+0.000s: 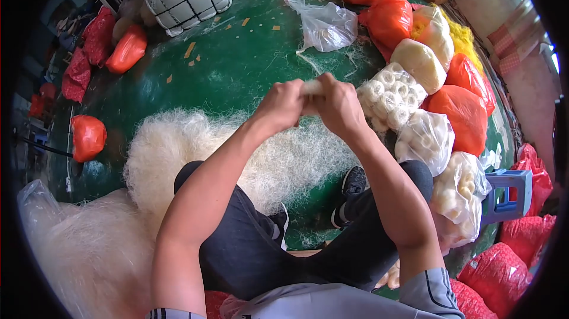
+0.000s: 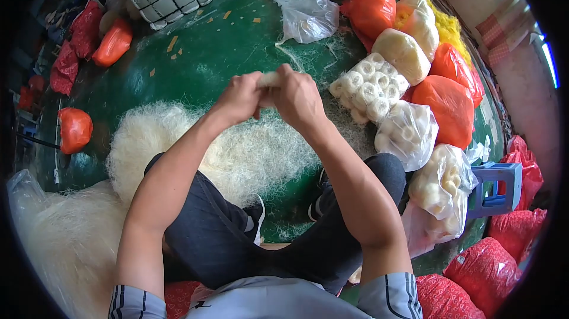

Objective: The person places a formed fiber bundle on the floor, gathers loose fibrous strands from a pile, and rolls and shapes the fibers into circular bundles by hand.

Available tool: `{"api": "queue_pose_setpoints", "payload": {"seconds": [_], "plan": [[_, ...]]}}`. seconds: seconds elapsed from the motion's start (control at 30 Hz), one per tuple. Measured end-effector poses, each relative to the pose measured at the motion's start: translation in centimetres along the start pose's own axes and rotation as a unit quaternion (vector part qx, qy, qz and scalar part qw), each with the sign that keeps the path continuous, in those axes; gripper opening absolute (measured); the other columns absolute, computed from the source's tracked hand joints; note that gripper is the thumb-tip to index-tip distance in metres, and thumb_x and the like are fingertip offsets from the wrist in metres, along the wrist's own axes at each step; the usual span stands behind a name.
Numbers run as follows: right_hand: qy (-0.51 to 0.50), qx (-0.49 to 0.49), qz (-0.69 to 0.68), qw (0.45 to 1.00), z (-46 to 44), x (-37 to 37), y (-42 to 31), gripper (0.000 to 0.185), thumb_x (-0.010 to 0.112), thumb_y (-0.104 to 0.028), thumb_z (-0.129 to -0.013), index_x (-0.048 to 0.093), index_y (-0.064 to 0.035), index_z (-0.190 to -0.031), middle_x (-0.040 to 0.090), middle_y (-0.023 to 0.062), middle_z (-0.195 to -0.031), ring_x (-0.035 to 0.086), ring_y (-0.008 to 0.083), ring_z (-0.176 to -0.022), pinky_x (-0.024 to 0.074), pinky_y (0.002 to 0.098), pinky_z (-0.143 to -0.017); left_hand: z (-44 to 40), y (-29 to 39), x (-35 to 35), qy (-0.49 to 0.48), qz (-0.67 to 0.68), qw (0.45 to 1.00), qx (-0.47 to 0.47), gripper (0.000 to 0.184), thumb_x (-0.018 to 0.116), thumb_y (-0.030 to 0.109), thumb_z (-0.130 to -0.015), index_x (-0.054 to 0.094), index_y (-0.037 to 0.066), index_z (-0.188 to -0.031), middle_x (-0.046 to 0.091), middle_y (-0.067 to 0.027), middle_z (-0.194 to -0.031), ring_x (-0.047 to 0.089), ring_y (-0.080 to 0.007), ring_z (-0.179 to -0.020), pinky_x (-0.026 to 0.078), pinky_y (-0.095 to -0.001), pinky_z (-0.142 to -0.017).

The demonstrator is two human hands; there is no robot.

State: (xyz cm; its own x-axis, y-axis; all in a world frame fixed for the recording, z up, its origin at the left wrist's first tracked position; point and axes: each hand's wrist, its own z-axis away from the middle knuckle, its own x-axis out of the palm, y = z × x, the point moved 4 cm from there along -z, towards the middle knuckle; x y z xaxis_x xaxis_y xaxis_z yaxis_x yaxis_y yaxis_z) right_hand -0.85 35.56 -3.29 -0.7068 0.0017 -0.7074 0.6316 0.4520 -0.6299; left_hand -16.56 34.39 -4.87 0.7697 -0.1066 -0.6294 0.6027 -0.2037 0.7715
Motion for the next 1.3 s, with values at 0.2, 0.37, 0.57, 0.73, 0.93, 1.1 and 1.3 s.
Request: {"api": "queue_pose_setpoints", "payload": {"seconds": [0.2, 0.37, 0.57, 0.73, 0.93, 1.1, 1.3], "plan": [[-0.045, -0.025, 0.012, 0.999, 0.4, 1.0, 0.1, 0.020, 0.064, -0.012, -0.091, 0.063, 0.0047, -0.101, 0.071, 0.0292, -0.085, 0.072, 0.0460, -0.085, 0.0570, 0.0501, -0.075, 0.6, 0.9, 0.3, 0.047, -0.185, 0.974, 0.125, 0.018, 0.055, 0.013, -0.100, 0.064, -0.002, -0.104, 0.073, -0.0141, -0.086, 0.072, -0.0216, -0.066, 0.058, -0.0362, -0.056], [-0.028, 0.182, -0.192, 0.964, 0.2, 0.3, -0.4, 0.020, 0.065, -0.007, -0.089, 0.063, 0.0055, -0.103, 0.071, 0.0284, -0.087, 0.072, 0.0457, -0.084, 0.0561, 0.0485, -0.073, -0.3, 0.2, 0.6, -0.030, 0.302, 0.943, -0.134, 0.021, 0.056, 0.010, -0.098, 0.064, -0.003, -0.113, 0.074, -0.0226, -0.089, 0.076, -0.0322, -0.077, 0.057, -0.0452, -0.065], [0.026, -0.145, 0.057, 0.987, 0.1, -0.3, -0.2, 0.016, 0.065, -0.007, -0.089, 0.067, 0.0064, -0.098, 0.072, 0.0222, -0.077, 0.074, 0.0288, -0.065, 0.0555, 0.0402, -0.056, 0.0, 0.4, 0.0, 0.040, -0.056, 0.998, 0.004, 0.021, 0.059, 0.015, -0.098, 0.063, 0.000, -0.113, 0.074, -0.0207, -0.087, 0.076, -0.0296, -0.077, 0.057, -0.0436, -0.064], [-0.079, 0.154, -0.155, 0.973, 0.2, 1.3, 0.7, 0.017, 0.062, -0.007, -0.090, 0.067, 0.0066, -0.099, 0.072, 0.0248, -0.077, 0.075, 0.0331, -0.067, 0.0571, 0.0430, -0.058, 0.6, 2.4, -0.4, 0.082, -0.042, 0.996, 0.004, 0.020, 0.059, 0.014, -0.098, 0.065, -0.002, -0.108, 0.073, -0.0294, -0.093, 0.073, -0.0478, -0.089, 0.059, -0.0517, -0.074], [0.000, 0.075, -0.090, 0.993, -0.1, 0.3, 0.0, 0.018, 0.062, -0.010, -0.092, 0.066, 0.0061, -0.099, 0.073, 0.0245, -0.080, 0.075, 0.0367, -0.074, 0.0585, 0.0452, -0.067, -0.4, 0.6, 0.1, -0.041, 0.116, 0.980, -0.155, 0.025, 0.055, 0.011, -0.096, 0.064, -0.004, -0.114, 0.075, -0.0181, -0.088, 0.077, -0.0271, -0.075, 0.061, -0.0375, -0.064], [-0.072, -0.022, -0.024, 0.997, 0.2, 1.2, 0.6, 0.017, 0.063, -0.009, -0.092, 0.067, 0.0066, -0.099, 0.072, 0.0229, -0.080, 0.075, 0.0335, -0.074, 0.0588, 0.0427, -0.067, 0.0, 1.2, 0.1, -0.061, 0.104, 0.981, -0.154, 0.023, 0.052, 0.009, -0.097, 0.066, -0.002, -0.111, 0.074, -0.0125, -0.086, 0.076, -0.0202, -0.072, 0.060, -0.0327, -0.059], [-0.090, 0.246, -0.226, 0.938, 0.2, 0.5, 0.0, 0.017, 0.066, -0.004, -0.088, 0.066, 0.0064, -0.102, 0.073, 0.0257, -0.088, 0.076, 0.0392, -0.085, 0.0582, 0.0447, -0.075, 0.1, 0.7, 0.3, -0.025, 0.211, 0.961, -0.179, 0.020, 0.053, 0.011, -0.099, 0.068, 0.001, -0.106, 0.073, -0.0114, -0.082, 0.075, -0.0195, -0.070, 0.058, -0.0331, -0.056]]}}
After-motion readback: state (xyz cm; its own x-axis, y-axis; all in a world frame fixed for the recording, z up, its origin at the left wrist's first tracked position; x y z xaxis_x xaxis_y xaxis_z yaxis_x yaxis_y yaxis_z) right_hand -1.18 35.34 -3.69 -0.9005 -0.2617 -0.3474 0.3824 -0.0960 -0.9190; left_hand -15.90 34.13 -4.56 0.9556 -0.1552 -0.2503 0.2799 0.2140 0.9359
